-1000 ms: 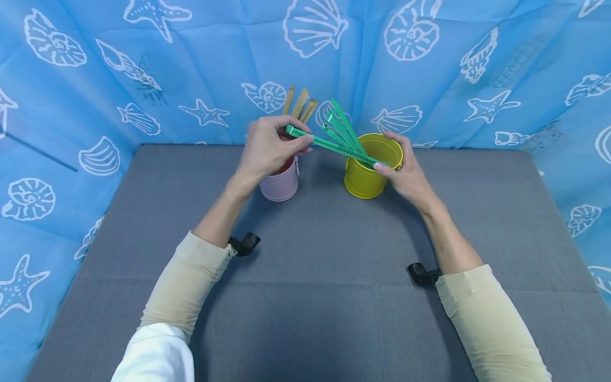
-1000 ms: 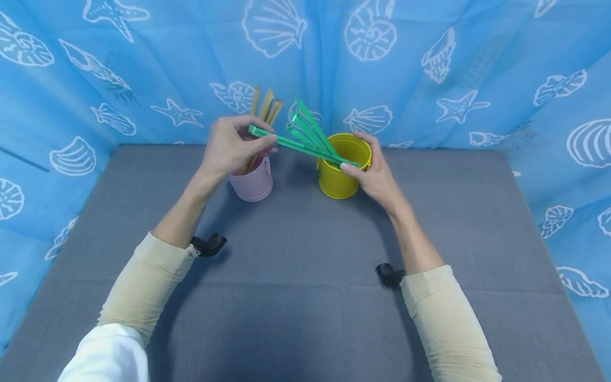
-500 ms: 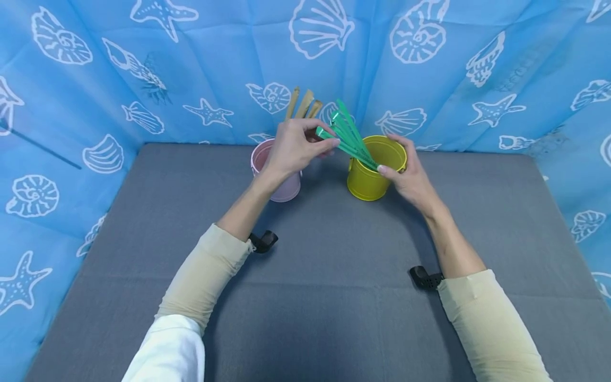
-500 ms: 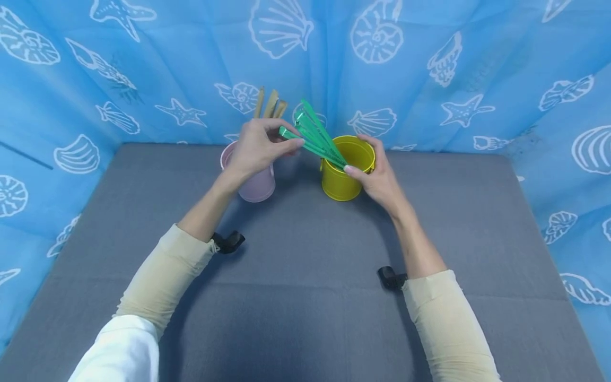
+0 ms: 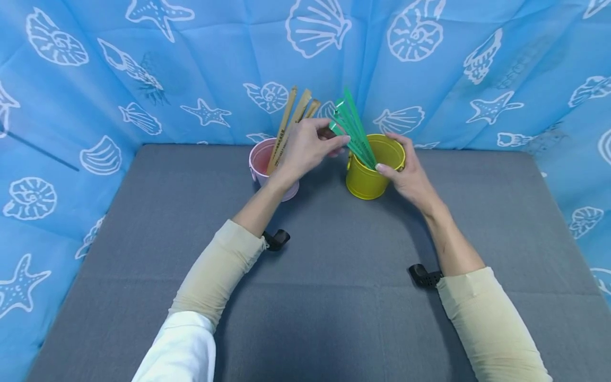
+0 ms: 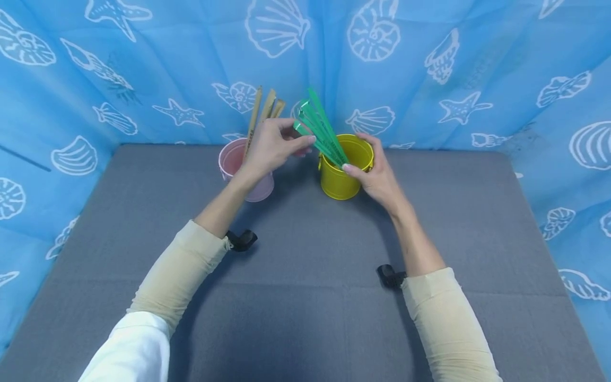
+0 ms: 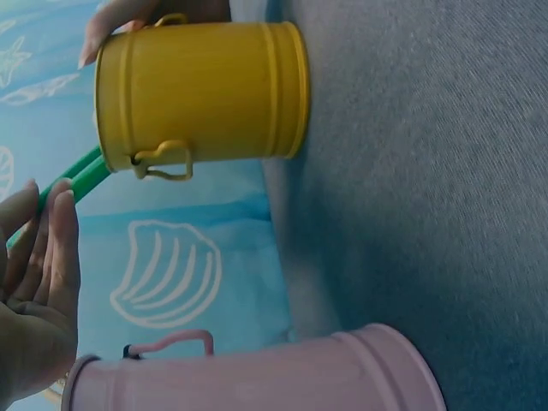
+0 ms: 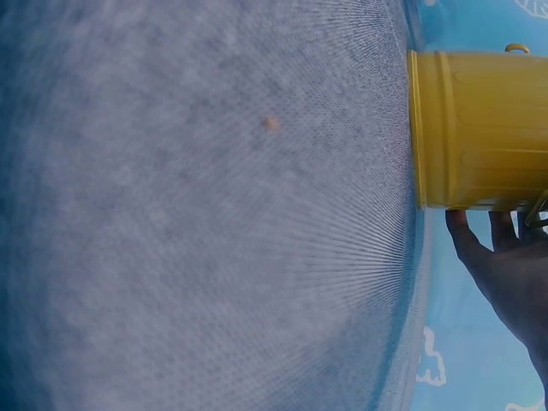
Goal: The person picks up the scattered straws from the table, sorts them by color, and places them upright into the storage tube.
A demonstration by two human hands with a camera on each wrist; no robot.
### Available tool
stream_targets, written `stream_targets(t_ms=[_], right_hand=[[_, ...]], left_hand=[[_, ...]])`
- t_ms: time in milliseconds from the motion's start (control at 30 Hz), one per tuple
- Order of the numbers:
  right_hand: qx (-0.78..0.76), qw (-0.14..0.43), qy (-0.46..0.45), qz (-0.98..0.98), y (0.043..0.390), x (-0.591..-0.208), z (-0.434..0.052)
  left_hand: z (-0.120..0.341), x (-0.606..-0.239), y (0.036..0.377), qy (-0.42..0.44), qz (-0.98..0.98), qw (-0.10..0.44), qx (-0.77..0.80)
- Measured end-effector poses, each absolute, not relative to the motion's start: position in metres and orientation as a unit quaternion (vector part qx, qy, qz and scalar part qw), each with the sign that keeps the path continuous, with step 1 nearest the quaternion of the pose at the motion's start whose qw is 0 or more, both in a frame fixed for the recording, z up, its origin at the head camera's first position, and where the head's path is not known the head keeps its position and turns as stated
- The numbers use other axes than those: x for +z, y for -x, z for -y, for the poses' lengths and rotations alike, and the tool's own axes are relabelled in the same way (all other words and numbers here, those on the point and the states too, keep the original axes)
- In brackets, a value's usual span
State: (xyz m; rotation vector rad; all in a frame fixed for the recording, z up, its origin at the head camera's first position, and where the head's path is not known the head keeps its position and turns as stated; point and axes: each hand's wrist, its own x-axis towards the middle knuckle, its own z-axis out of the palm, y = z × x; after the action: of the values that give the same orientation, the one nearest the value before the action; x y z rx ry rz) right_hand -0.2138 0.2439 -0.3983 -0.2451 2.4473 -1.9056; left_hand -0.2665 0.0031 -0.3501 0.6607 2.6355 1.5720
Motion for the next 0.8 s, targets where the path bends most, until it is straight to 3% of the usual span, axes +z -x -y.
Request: stream_targets(t_ms=[433, 800], right_hand=[[-0.556, 0.039, 0.066, -0.827, 0.227, -0.413, -0.259], [-0.402, 0.058, 0.086, -0.910, 0.203, -0.393, -0.287]], left_hand=[[0.004, -0.348, 0.261, -0.239, -0.885, -0.009, 0.399], [0.032, -0.348, 0.233, -0.319, -0.905, -0.119, 0.254]])
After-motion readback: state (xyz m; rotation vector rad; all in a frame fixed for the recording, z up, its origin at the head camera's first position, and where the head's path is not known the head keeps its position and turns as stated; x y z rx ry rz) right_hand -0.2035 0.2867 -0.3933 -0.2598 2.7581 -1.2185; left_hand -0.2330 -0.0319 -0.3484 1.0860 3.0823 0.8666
